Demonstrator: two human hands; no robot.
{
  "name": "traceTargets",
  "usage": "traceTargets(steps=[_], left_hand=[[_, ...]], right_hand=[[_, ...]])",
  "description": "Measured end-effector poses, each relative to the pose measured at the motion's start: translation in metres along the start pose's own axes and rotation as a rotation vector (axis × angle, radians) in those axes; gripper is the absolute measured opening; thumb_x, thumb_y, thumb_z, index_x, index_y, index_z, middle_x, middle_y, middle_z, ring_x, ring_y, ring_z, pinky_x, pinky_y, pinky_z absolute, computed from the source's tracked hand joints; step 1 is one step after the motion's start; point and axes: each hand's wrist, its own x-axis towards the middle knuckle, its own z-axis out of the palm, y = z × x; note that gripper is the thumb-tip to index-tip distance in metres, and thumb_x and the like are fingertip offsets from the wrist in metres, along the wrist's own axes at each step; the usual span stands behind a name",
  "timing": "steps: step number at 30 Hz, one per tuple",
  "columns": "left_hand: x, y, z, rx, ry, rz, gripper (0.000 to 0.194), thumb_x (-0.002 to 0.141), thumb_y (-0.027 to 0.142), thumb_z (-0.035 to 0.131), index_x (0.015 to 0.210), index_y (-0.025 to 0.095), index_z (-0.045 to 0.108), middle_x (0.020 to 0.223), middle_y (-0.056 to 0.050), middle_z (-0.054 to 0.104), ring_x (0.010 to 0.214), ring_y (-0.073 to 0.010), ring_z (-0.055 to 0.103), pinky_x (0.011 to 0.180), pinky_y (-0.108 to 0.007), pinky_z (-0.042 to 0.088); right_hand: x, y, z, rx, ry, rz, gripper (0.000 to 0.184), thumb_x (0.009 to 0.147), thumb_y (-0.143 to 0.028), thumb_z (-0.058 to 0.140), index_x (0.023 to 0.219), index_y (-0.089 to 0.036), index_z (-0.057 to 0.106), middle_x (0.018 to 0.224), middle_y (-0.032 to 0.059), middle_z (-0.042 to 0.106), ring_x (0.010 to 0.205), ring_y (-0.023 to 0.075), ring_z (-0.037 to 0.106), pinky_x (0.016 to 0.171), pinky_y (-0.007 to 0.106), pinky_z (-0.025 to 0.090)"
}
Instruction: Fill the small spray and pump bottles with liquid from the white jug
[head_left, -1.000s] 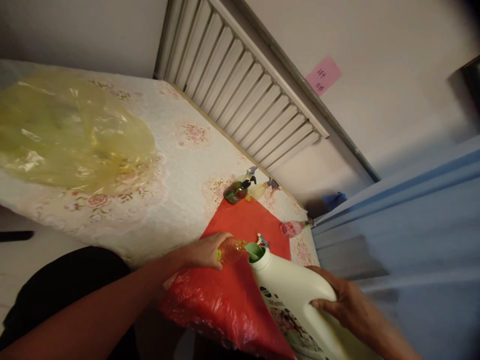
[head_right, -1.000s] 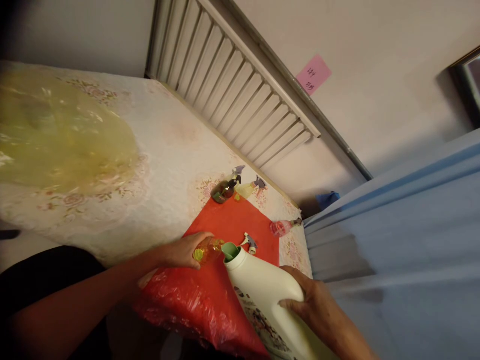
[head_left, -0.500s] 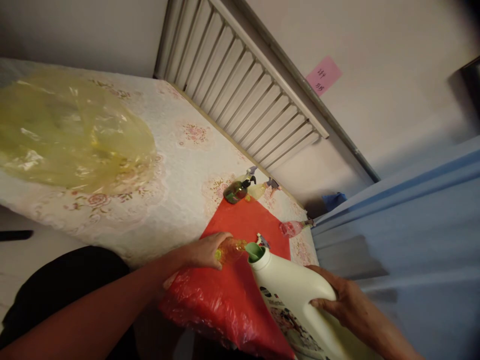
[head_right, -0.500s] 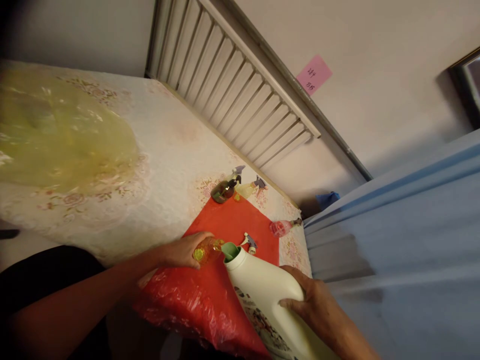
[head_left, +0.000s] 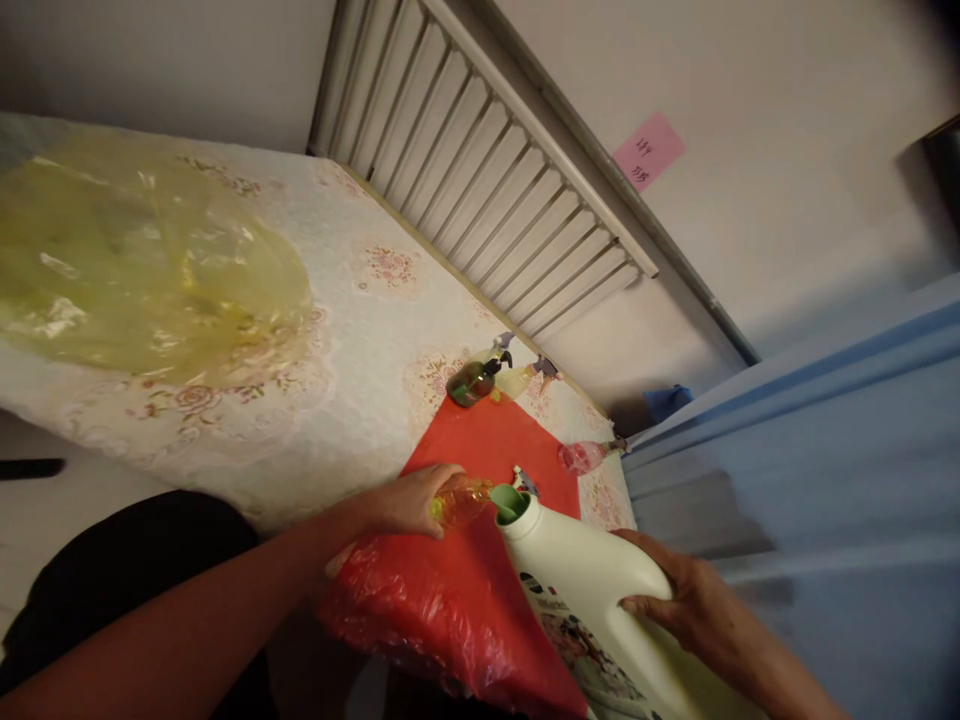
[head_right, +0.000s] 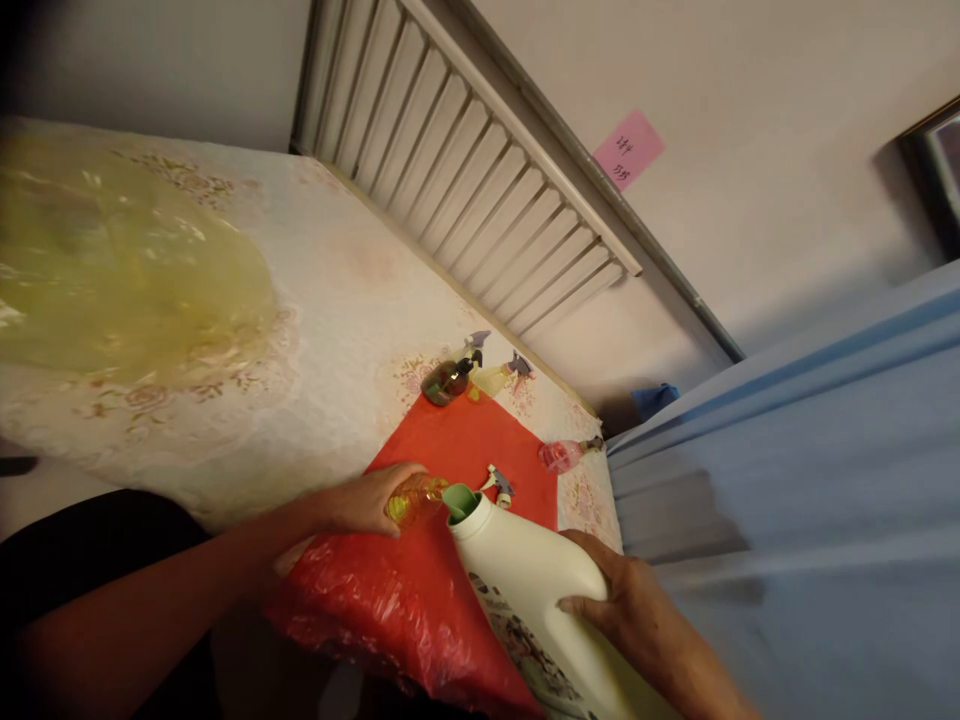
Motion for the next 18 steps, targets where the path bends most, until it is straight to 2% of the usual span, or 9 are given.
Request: traceTargets(steps=[11,18], left_hand=[[-0.0005,0.0028,-0.0013,-0.01,0.002,0.022,0.085,0.055,0.018,0.075,0.133,0.026,0.042,0.134,-0.008,0.054,0.126,-0.0307,0.05,0.106,-0.04,0.04],[-0.0009,0.0033,-0.0018,-0.002,-0.001,0.03,0.084,0.055,0.018,0.073,0.133,0.025,0.042,0.133,-0.007,0.055,0.125,-0.0303,0.051,0.106,-0.039,0.041]], right_hand=[[0.0012,0.0072,-0.0007,0.035,-0.013,0.014,0.049,0.077,-0.046,0.068,0.121,-0.026,0.061,0.099,0.0016,0.075,0.094,0.0277,0.069,0.083,0.032,0.056],[0.0017,0.0053,-0.0017,0.022,-0.025,0.043,0.051,0.077,-0.042,0.068,0.124,-0.025,0.059,0.103,0.0001,0.074,0.098,0.0254,0.068,0.084,0.028,0.054]])
